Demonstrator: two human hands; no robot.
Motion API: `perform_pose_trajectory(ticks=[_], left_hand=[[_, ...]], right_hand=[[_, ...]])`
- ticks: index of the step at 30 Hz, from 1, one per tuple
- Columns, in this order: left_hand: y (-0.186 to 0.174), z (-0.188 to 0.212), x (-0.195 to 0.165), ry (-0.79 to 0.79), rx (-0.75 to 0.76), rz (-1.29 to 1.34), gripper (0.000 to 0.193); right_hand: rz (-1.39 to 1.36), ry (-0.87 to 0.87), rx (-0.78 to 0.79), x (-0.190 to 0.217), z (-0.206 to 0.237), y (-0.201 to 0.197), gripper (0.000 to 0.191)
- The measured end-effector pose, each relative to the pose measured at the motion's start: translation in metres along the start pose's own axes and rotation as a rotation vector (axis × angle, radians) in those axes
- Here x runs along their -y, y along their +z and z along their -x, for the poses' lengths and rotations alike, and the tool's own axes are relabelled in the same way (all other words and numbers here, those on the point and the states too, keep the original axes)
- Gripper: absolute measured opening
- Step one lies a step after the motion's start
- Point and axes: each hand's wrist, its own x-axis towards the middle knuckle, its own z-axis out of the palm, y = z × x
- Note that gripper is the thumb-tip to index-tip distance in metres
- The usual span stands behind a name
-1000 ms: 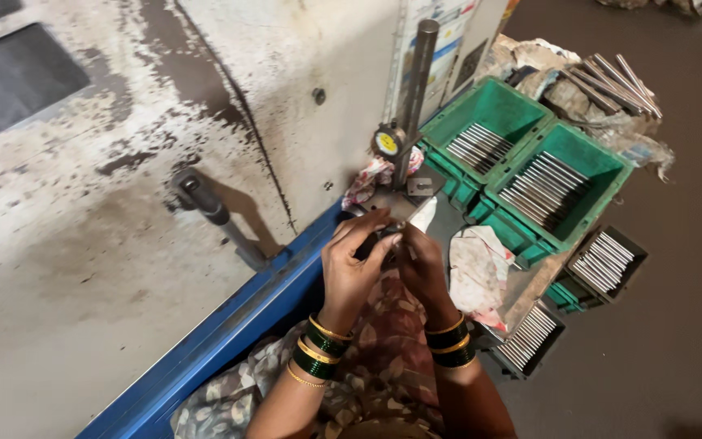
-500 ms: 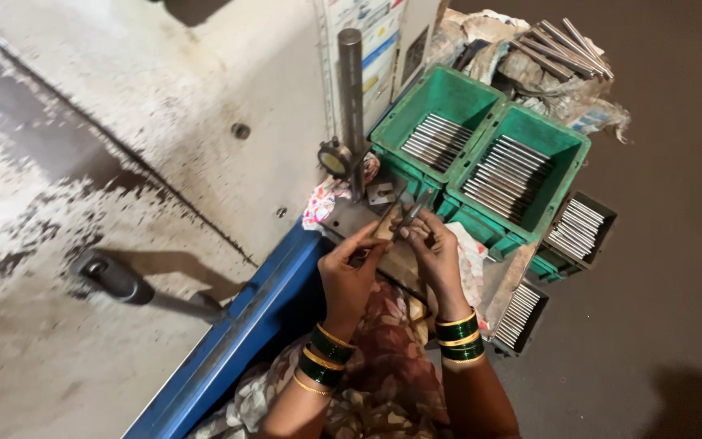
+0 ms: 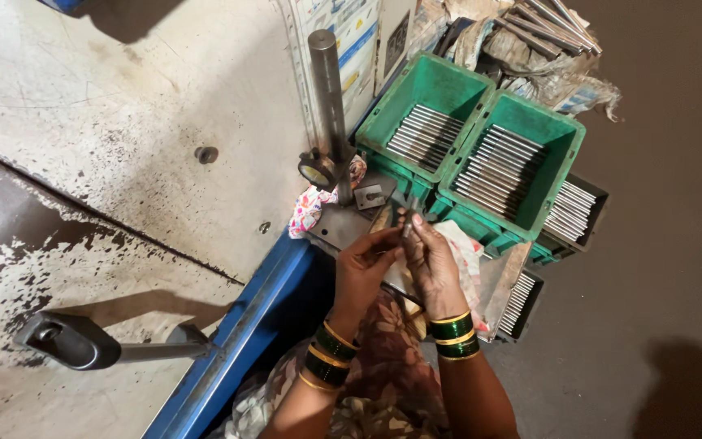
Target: The person operates a lathe, then removes finished metal pins and holds each one against a dial gauge stand to check it. They wipe some pins with a cloth and place the checked pins one at a time into green plastic bins filled with similar pins.
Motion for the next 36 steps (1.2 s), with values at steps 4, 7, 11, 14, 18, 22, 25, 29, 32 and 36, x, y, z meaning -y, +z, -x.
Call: perform_pose_trajectory(ticks=[4,7,11,14,18,22,25,29,32,36], left_hand=[[0.002,-0.002,0.005,-0.009,0.060,0.125,0.031],[0.005,-0.001,0.006,-0.024,0.045,0.184,0.027],[0.006,0.003,0.004,-0.048,0.019,0.177,0.022],[0.008,0.007,0.000,0.013,-0.033,0.148,0.019],[0.006,0.015,-0.009,-0.015,-0.025,0.150,0.020],[0.005,0.018,-0.013,-0.061,-0.030,0.115,0.023],[0.001,0.019,-0.008,-0.042,-0.071,0.125,0.022],[-0.007,0.017,0.007,-0.074,-0.183,0.059,0.020],[-0.012,0.009,0.017,-0.072,-0.183,0.064,0.018],[-0.011,0.000,0.025,-0.102,-0.169,0.043,0.015]], right_hand=[[-0.083,0.073,0.003,-0.003,0.004,-0.004,0.024],[-0.155,0.073,-0.026,-0.005,0.007,-0.003,0.018],[-0.173,0.060,-0.035,-0.008,0.015,0.000,0.015],[-0.195,0.088,-0.002,-0.011,0.022,0.001,0.016],[-0.190,0.058,-0.029,-0.014,0.025,0.005,0.014],[-0.142,0.041,0.034,-0.011,0.028,0.012,0.021],[-0.039,0.022,0.104,-0.006,0.029,0.020,0.030],[0.137,-0.059,0.198,0.009,0.023,0.029,0.033],[0.315,-0.130,0.131,0.025,0.005,0.036,0.034],[0.515,-0.225,0.125,0.049,-0.023,0.041,0.032]])
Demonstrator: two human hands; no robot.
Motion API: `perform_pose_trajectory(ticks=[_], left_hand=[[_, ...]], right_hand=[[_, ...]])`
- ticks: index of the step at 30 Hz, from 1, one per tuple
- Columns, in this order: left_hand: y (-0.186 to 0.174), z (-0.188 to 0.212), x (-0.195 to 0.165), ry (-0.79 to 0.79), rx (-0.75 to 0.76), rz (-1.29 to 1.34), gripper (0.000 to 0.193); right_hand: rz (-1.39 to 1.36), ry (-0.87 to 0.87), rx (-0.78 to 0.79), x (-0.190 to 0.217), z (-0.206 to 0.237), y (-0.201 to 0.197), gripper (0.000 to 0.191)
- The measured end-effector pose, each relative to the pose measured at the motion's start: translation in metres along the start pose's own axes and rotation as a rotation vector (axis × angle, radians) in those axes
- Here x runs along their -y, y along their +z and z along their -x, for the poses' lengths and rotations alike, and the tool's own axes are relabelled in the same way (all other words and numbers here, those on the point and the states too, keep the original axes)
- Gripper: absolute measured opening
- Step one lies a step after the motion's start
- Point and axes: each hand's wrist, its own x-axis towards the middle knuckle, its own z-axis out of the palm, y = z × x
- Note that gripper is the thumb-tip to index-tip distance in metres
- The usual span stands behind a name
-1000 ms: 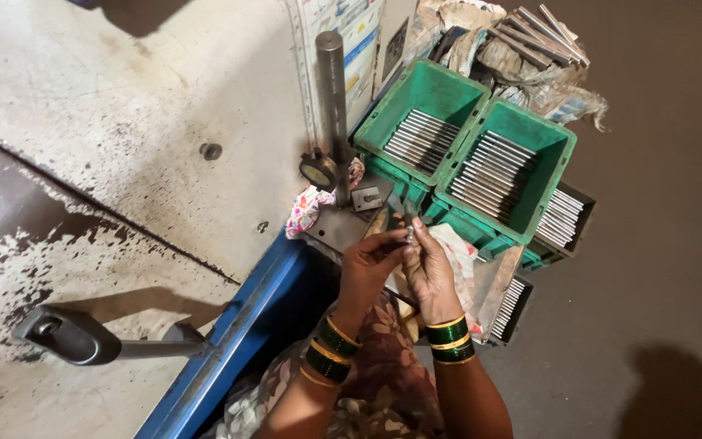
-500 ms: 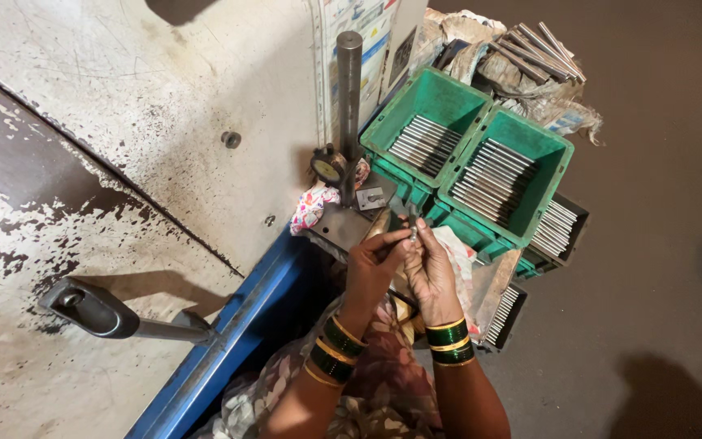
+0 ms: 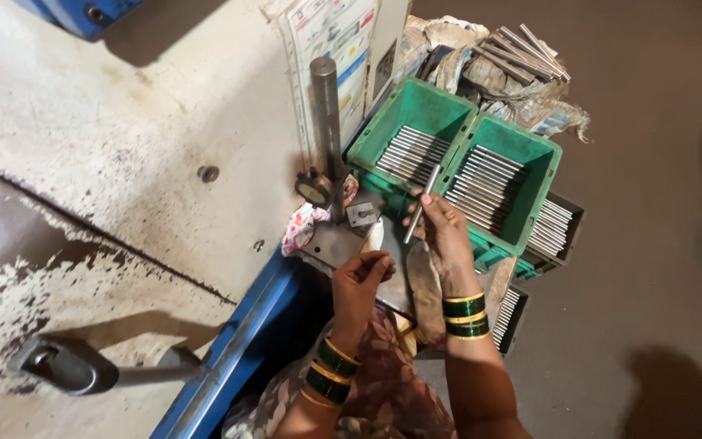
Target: The person operates a lathe, then removes finished metal pins and holds each one against a dial gauge stand to check it. They wipe some pins with a cloth and place the checked pins one at a time into green plastic bins filled with similar pins.
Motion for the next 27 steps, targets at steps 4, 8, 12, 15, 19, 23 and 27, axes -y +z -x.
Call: perform_pose_trajectory(ticks=[4,8,12,15,19,23,27], left_hand=[[0.004,-0.008,0.003,-0.046,0.012,-0.017,0.014],[0.009,-0.023,0.011,-0.065,0.013,-0.138,0.014],[0.011,-0.035,0.019,0.062,0.081,-0.283,0.018],[0.017,-0.046,0.018,0.062,0.114,-0.293,0.017],[0.030,-0.046,-0.012,0.186,0.036,-0.409,0.015],[0.050,-0.039,-0.064,0.610,-0.050,-0.595,0.027],[0.072,-0.024,-0.114,0.748,0.068,-0.578,0.045]], right_hand=[[0.213,-0.050,-0.056,0.013,-0.035,-0.007,0.032],[0.292,-0.155,-0.025,0.023,-0.075,-0.014,0.030],[0.418,-0.248,-0.031,0.031,-0.111,-0.018,0.033],[0.515,-0.312,-0.038,0.037,-0.123,-0.013,0.036],[0.659,-0.359,-0.111,0.043,-0.095,0.004,0.039],[0.739,-0.598,-0.118,0.046,-0.035,0.025,0.034],[0.845,-0.664,-0.095,0.050,0.031,0.039,0.029]])
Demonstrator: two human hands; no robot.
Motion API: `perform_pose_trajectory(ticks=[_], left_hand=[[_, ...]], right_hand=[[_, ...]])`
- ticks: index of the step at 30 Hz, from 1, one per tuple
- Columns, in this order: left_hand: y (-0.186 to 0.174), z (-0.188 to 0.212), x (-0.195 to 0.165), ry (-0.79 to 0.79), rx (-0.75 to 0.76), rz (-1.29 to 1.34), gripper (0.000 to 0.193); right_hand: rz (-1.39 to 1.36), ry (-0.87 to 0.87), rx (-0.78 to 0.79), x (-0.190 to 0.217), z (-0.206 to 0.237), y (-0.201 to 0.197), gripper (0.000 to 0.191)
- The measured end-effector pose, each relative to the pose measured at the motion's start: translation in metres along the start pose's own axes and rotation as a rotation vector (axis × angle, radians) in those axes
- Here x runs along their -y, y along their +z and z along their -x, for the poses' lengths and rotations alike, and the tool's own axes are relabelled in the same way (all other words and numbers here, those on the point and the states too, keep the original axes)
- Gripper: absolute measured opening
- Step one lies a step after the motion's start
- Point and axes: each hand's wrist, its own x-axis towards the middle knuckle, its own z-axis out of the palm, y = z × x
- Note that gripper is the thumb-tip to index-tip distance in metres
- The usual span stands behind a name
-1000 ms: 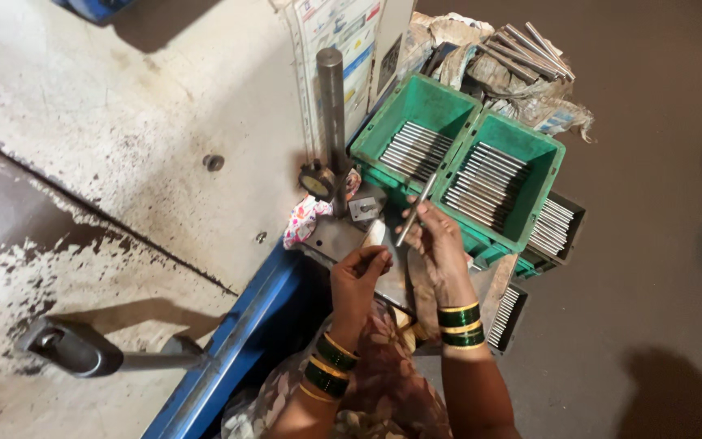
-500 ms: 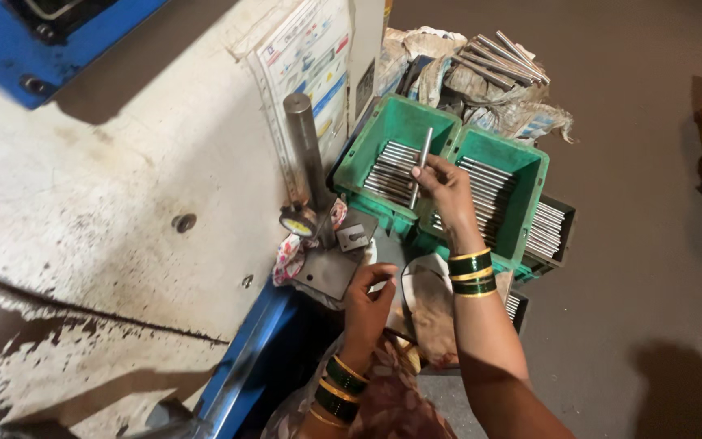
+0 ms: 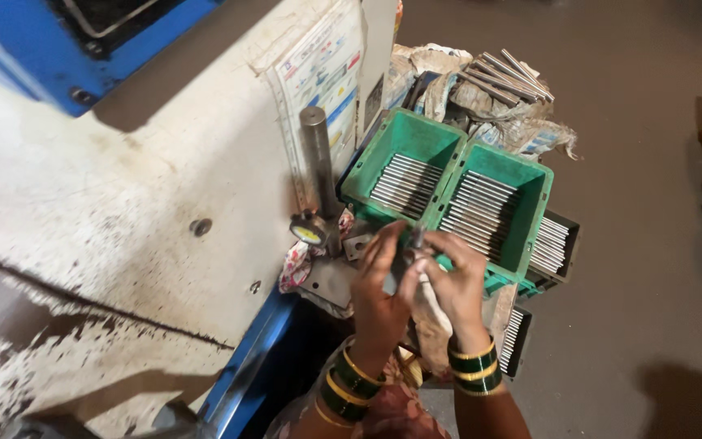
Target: The person operates a lathe, then removes finished metal pins and holds each one against a dial gauge stand to check it. They wipe some pins with a cloth and place the checked pins one at a time into green plastic bins filled with similar pins.
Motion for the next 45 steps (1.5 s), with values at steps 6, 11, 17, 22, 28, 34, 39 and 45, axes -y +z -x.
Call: perform_pose_trajectory(ticks=[6,11,17,22,28,34,39,45], left_hand=[[-0.018,0.010,-0.059,-0.080,0.073,0.311,0.025],[-0.039,0.030,-0.089,-0.147,0.257,0.526,0.028],[-0.047,0.049,-0.130,0.044,0.145,0.288,0.019],[-0.046,0.061,-0.154,0.115,0.063,0.240,0.016],[-0.046,0.082,-0.171,0.289,0.078,0.186,0.020],[-0.048,0.089,-0.173,0.288,0.049,0.153,0.021],[-0.050,0.085,-0.164,0.219,0.033,0.088,0.021],[-0.038,0.073,-0.139,0.026,-0.068,-0.005,0.022]], right_hand=[[-0.127,-0.146,0.068,0.024,0.051,-0.023,0.017],[-0.265,-0.207,0.335,0.020,0.073,-0.055,0.007],[-0.239,-0.241,0.372,0.044,0.091,-0.069,0.009],[-0.304,-0.202,0.235,0.080,0.098,-0.068,0.021],[-0.335,-0.317,0.141,0.102,0.106,-0.075,0.024],[-0.317,-0.360,0.140,0.090,0.112,-0.081,0.034],[-0.210,-0.324,0.106,0.058,0.117,-0.074,0.024],[-0.025,-0.183,0.085,0.043,0.102,-0.056,0.024]])
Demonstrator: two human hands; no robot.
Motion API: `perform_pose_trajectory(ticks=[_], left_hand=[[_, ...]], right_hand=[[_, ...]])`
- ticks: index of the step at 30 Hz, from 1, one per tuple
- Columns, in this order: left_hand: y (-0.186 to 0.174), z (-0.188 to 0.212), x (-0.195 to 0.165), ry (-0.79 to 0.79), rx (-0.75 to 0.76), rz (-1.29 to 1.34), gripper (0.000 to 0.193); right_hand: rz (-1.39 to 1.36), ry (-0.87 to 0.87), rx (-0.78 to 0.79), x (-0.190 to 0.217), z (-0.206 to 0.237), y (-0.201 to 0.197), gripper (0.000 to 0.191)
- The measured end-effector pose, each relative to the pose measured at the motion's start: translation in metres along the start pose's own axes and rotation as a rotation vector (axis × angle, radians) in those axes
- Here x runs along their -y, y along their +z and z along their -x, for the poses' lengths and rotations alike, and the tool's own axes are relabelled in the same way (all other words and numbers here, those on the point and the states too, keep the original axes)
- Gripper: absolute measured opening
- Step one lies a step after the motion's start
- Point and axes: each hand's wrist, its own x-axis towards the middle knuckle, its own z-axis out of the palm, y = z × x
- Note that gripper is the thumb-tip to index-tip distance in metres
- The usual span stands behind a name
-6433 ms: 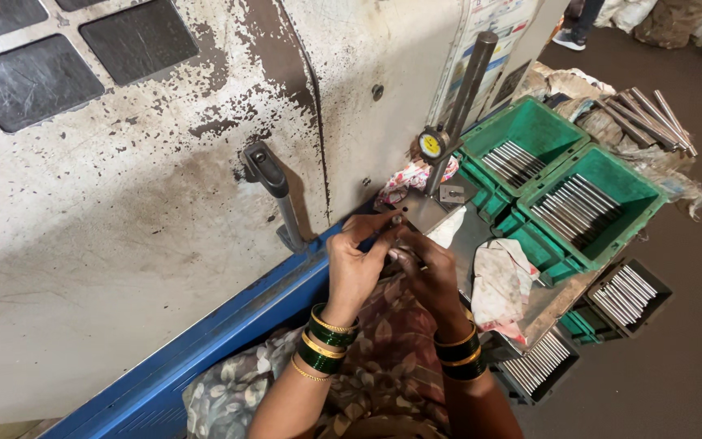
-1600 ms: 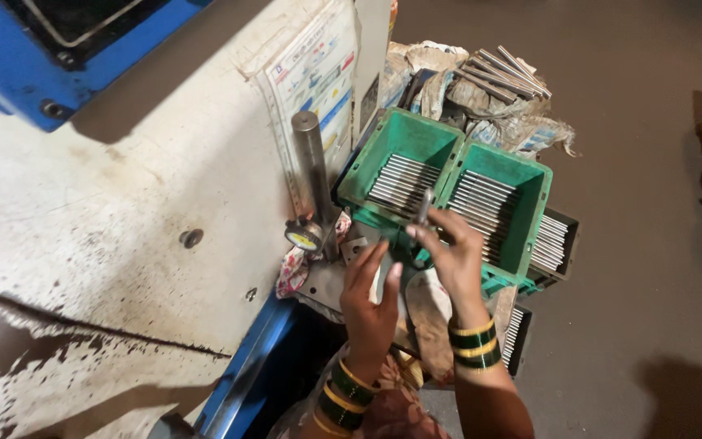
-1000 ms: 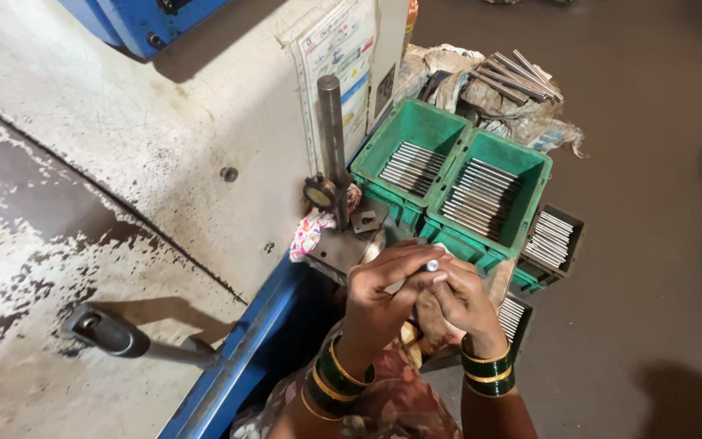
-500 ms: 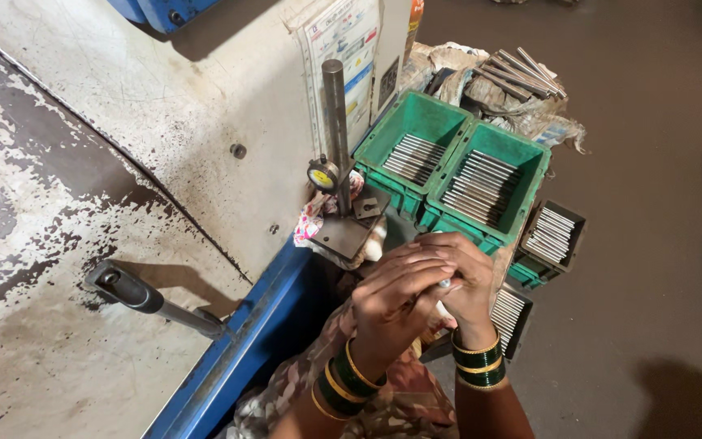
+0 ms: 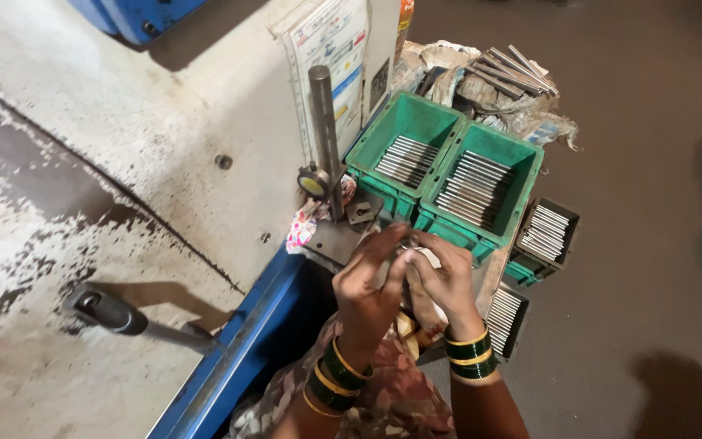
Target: The person operates a lathe, then removes finished metal pins and holds each one against a dial gauge stand to check it. They wipe some pins with a cloth and place the checked pins one at a time into green plastic bins filled with similar pins.
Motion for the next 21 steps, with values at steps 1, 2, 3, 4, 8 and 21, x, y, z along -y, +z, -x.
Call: perform_pose_trajectory(ticks=[1,2,3,4,8,21], left_hand=[[0.003,-0.001,0.006,-0.025,-0.017,-0.001,0.023],[0.006,-0.003,0.013,-0.048,-0.035,-0.001,0.025],[0.009,-0.004,0.021,-0.107,-0.023,0.007,0.026],[0.011,-0.005,0.031,-0.167,-0.008,0.015,0.027],[0.021,-0.010,0.079,-0.270,0.039,0.102,0.028],[0.086,-0.040,0.229,-0.516,0.172,0.219,0.027]], right_hand=[[0.003,0.031,0.003,-0.001,-0.006,0.002,0.024],[0.005,0.062,0.006,-0.004,-0.016,0.004,0.025],[0.004,0.073,0.004,-0.009,-0.026,0.006,0.025],[0.003,0.086,0.003,-0.014,-0.037,0.008,0.024],[0.126,0.072,-0.071,-0.054,-0.079,0.020,0.026],[0.275,0.182,0.211,-0.280,-0.218,0.081,0.027]])
